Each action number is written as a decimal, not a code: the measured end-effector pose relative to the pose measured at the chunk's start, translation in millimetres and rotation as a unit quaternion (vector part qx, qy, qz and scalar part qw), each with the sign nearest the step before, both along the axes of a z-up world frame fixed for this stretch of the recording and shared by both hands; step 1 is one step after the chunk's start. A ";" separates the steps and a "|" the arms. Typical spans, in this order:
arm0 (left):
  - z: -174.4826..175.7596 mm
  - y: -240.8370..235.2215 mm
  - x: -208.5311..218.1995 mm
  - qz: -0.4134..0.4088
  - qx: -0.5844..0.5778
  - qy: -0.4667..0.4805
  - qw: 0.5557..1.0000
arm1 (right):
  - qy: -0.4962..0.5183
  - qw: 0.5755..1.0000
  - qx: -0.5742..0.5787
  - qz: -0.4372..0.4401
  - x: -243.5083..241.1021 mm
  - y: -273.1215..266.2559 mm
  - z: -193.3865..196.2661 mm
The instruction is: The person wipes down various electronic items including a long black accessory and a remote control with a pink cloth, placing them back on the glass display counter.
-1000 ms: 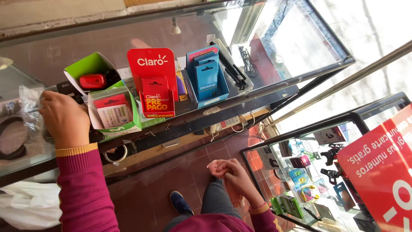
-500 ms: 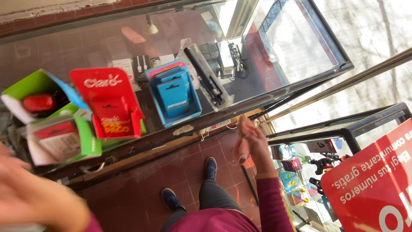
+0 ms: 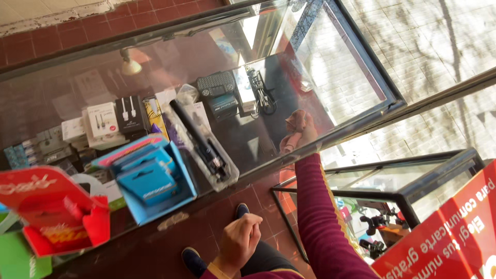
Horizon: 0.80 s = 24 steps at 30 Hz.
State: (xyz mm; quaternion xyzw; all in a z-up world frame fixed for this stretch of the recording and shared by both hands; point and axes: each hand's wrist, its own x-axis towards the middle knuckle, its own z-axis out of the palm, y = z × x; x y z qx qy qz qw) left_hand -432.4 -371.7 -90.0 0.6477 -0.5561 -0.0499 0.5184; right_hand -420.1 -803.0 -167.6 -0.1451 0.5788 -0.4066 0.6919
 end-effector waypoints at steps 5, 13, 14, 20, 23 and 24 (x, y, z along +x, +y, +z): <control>-35.6 -15.0 -3.1 0.074 0.053 0.037 0.995 | 0.013 0.991 -0.128 0.030 23.8 -89.5 -32.6; -81.6 -23.1 26.5 0.236 0.212 -0.105 0.942 | 0.159 0.982 -0.098 0.039 56.8 -149.8 -34.0; -70.8 -24.3 33.0 0.295 0.304 -0.192 0.885 | 0.156 0.980 -0.115 0.038 58.5 -154.0 -36.2; -45.7 -42.9 54.9 0.327 0.218 -0.254 0.884 | 0.411 0.739 -0.430 0.315 -12.2 -280.7 -230.8; -81.9 -22.0 50.9 0.283 0.177 -0.142 0.932 | 0.420 0.729 -0.410 0.352 2.6 -258.4 -186.3; -79.6 -18.9 53.9 0.283 0.177 -0.143 0.932 | 0.419 0.730 -0.410 0.351 5.2 -254.5 -178.4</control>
